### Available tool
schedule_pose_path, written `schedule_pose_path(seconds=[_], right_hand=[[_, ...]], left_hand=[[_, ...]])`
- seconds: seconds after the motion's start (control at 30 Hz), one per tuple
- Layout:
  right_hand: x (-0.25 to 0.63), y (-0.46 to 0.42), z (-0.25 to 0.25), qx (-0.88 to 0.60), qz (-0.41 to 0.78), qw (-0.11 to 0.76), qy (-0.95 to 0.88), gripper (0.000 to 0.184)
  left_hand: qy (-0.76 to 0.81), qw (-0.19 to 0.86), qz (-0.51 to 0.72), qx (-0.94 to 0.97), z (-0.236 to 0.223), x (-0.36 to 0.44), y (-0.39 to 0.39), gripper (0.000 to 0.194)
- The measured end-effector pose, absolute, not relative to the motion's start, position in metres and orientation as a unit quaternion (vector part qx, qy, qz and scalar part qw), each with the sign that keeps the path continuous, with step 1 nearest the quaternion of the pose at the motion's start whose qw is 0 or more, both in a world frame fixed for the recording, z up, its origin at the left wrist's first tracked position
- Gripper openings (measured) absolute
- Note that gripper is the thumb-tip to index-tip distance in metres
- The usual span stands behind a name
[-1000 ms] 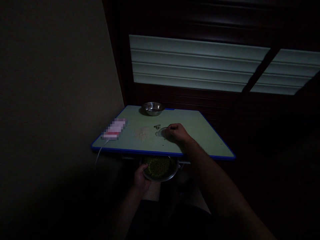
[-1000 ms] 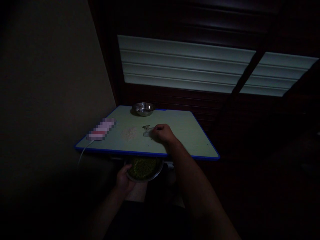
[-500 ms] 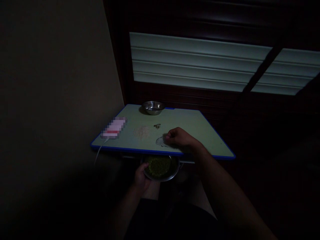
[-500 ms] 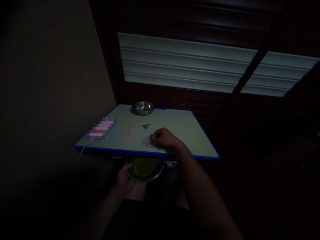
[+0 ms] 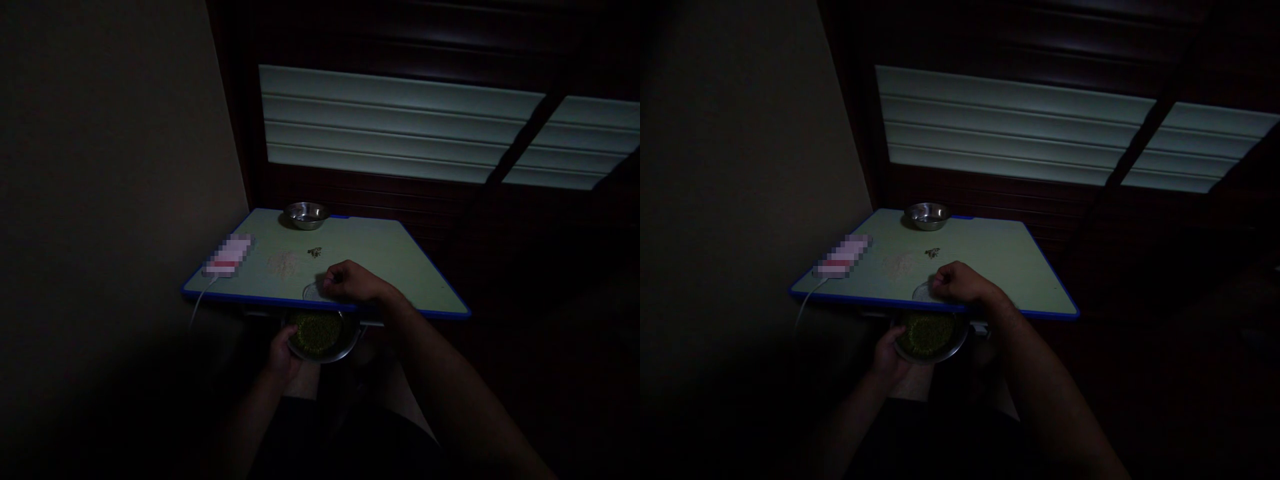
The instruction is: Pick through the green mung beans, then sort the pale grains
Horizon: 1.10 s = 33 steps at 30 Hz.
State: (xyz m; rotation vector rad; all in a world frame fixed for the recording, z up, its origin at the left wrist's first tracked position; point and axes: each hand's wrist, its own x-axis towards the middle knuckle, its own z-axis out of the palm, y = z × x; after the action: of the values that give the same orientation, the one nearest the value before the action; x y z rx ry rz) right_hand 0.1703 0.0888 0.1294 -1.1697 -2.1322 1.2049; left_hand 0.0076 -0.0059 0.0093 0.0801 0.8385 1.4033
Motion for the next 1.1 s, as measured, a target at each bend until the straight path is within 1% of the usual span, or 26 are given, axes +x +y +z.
schedule_pose_path(seconds=[0.07, 0.13, 0.23, 0.3, 0.4, 0.6, 0.7, 0.93, 1.1], right_hand=[[0.168, 0.1, 0.128, -0.424, 0.446, 0.249, -0.748, 0.015], [0.165, 0.116, 0.126, -0.453, 0.419, 0.3, -0.727, 0.012], [0.162, 0.138, 0.119, -0.509, 0.266, 0.397, -0.716, 0.005], [0.163, 0.147, 0.112, -0.535, 0.185, 0.418, -0.71, 0.006], [0.165, 0.153, 0.101, -0.55, 0.137, 0.425, -0.706, 0.013], [0.167, 0.156, 0.093, -0.537, 0.135, 0.43, -0.713, 0.02], [0.168, 0.161, 0.091, -0.537, 0.144, 0.435, -0.708, 0.021], [0.166, 0.165, 0.092, -0.532, 0.134, 0.398, -0.735, 0.019], [0.166, 0.162, 0.094, -0.515, 0.137, 0.393, -0.749, 0.016]], left_hand=[[0.377, 0.681, 0.627, 0.032, 0.009, 0.008, -0.006, 0.026], [0.379, 0.679, 0.628, 0.033, 0.009, 0.007, -0.005, 0.024], [0.369, 0.675, 0.637, 0.043, 0.008, 0.007, -0.005, 0.022], [0.371, 0.674, 0.637, 0.04, 0.007, 0.006, -0.006, 0.02], [0.377, 0.681, 0.627, 0.027, 0.006, 0.006, -0.005, 0.02], [0.348, 0.681, 0.643, 0.022, 0.006, 0.006, -0.004, 0.034], [0.353, 0.683, 0.639, 0.016, 0.005, 0.005, -0.004, 0.034], [0.348, 0.686, 0.639, 0.022, 0.004, 0.004, -0.004, 0.037], [0.362, 0.681, 0.636, 0.018, 0.007, 0.005, -0.004, 0.035]])
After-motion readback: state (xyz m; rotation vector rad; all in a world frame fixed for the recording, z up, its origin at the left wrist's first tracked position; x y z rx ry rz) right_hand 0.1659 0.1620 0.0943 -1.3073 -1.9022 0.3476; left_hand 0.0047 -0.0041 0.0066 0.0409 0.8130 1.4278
